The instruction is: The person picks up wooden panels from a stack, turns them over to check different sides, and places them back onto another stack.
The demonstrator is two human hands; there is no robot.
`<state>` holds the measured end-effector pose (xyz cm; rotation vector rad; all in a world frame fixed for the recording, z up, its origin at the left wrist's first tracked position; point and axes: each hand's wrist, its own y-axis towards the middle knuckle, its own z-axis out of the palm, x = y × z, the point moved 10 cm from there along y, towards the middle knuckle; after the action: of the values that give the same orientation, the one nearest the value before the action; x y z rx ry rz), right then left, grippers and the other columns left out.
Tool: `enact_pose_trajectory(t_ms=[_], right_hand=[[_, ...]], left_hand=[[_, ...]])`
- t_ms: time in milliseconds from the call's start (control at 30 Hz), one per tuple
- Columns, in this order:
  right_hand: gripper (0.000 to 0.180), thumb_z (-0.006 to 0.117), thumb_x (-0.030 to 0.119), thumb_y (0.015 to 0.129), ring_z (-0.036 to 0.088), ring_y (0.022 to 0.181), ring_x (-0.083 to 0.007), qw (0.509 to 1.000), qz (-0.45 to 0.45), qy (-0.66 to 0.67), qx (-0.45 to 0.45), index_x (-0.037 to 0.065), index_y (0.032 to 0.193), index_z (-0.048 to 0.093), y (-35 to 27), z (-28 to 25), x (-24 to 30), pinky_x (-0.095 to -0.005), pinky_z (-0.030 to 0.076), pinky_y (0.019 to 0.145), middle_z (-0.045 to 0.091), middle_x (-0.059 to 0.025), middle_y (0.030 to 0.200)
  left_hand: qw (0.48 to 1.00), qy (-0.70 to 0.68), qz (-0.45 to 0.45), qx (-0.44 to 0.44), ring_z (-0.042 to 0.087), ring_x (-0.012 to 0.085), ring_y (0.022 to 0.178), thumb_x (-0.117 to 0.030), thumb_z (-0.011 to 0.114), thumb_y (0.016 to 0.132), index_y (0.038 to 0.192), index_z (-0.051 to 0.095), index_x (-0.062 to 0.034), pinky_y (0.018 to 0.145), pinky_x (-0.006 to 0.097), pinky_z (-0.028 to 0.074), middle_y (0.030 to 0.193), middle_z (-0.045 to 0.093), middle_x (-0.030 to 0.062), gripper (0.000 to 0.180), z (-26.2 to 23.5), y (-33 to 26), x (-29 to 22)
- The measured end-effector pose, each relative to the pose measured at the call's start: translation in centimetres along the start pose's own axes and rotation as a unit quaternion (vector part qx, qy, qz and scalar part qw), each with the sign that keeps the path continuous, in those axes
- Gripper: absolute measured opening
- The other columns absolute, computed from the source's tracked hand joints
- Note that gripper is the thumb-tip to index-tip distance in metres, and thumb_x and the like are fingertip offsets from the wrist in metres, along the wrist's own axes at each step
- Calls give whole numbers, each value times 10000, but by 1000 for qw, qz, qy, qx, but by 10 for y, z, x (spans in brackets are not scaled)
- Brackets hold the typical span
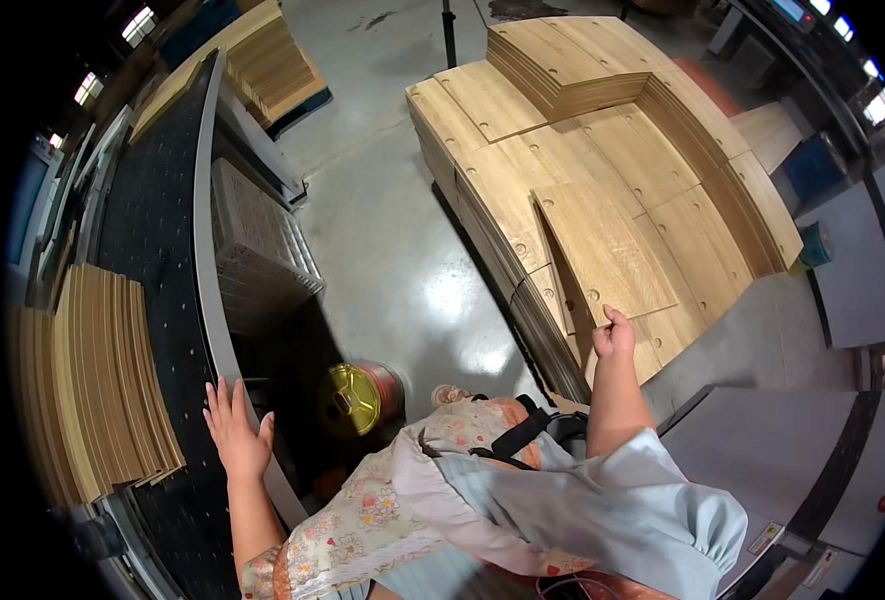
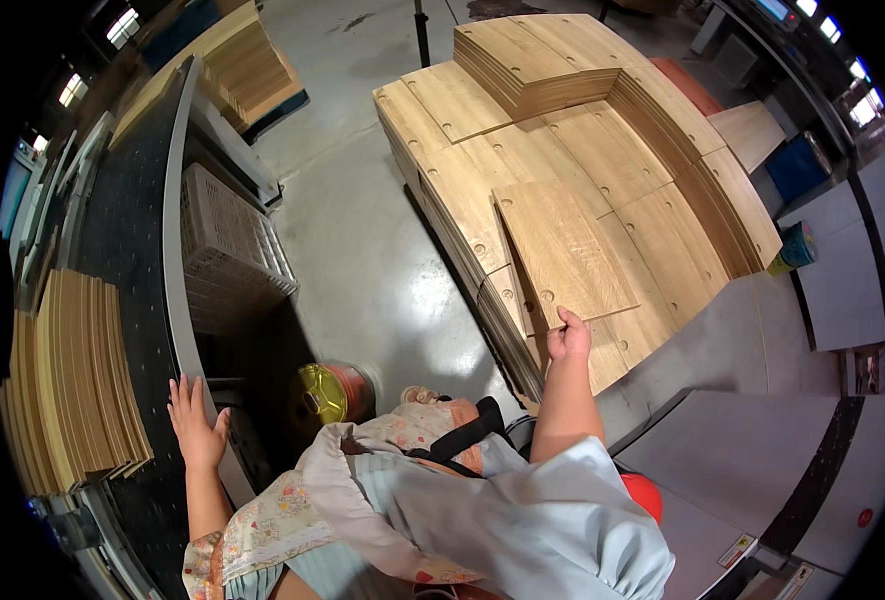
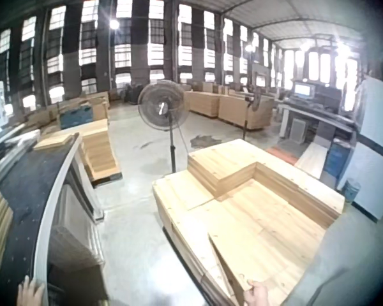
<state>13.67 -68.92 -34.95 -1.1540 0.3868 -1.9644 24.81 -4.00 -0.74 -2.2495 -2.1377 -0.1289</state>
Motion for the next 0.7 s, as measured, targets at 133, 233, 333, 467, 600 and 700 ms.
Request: enact_pose_trajectory(t_ms=[133, 233, 333, 467, 600, 700], right_hand=[[311, 663, -19, 760, 604, 790, -228, 999, -12, 4, -51, 52, 1020, 507, 19, -11, -10, -343, 530, 625, 597, -97, 957], [225, 632, 101, 838, 607, 770, -233, 957, 105, -201, -179, 45, 1015, 504, -22, -15, -30, -340, 536, 635, 592, -113, 922], [249, 577, 227, 855, 664, 797, -284, 709, -16, -688, -152, -2, 954, 575, -29, -7, 3, -391, 553, 646, 650, -200, 894], [227, 625, 210, 737, 676, 793, -282, 302, -102, -928, 192, 28, 867, 664, 13, -14, -76, -377, 549, 677, 677, -173, 906], [164, 600, 188, 810, 650, 583, -245, 458, 204, -827, 255, 39, 849, 654, -63, 28, -172, -379, 530, 505, 673, -163, 813], [253, 579, 199, 794, 650, 599, -228, 378, 194, -822, 381, -25, 905, 623, -126, 90, -236, -358, 527, 517, 672, -157, 769]], left_hand=[[1000, -5, -6, -1, 188, 312, 1403, -151, 704, 736, 1332, 447, -87, 1116, 501, 174, 1476, 306, 114, 652, -3, -5, 0], [999, -6, -28, 16, 195, 313, 1400, -145, 704, 730, 1315, 468, -89, 1115, 503, 176, 1467, 326, 107, 633, -3, -19, 4], [999, -31, -25, 5, 210, 318, 1395, -133, 696, 729, 1282, 504, -84, 1112, 503, 183, 1452, 355, 96, 588, -5, -23, 4], [999, -51, -7, -16, 238, 322, 1384, -124, 689, 728, 1233, 541, -78, 1109, 504, 192, 1433, 384, 94, 528, -11, -12, -3], [986, -161, -14, -44, 304, 321, 1358, -100, 678, 726, 1182, 580, -74, 1111, 489, 194, 1377, 457, 100, 467, -12, -25, 14], [927, -365, -14, -91, 366, 290, 1330, -130, 664, 759, 1168, 590, -38, 1103, 451, 220, 1336, 502, 122, 425, -14, -40, 45]])
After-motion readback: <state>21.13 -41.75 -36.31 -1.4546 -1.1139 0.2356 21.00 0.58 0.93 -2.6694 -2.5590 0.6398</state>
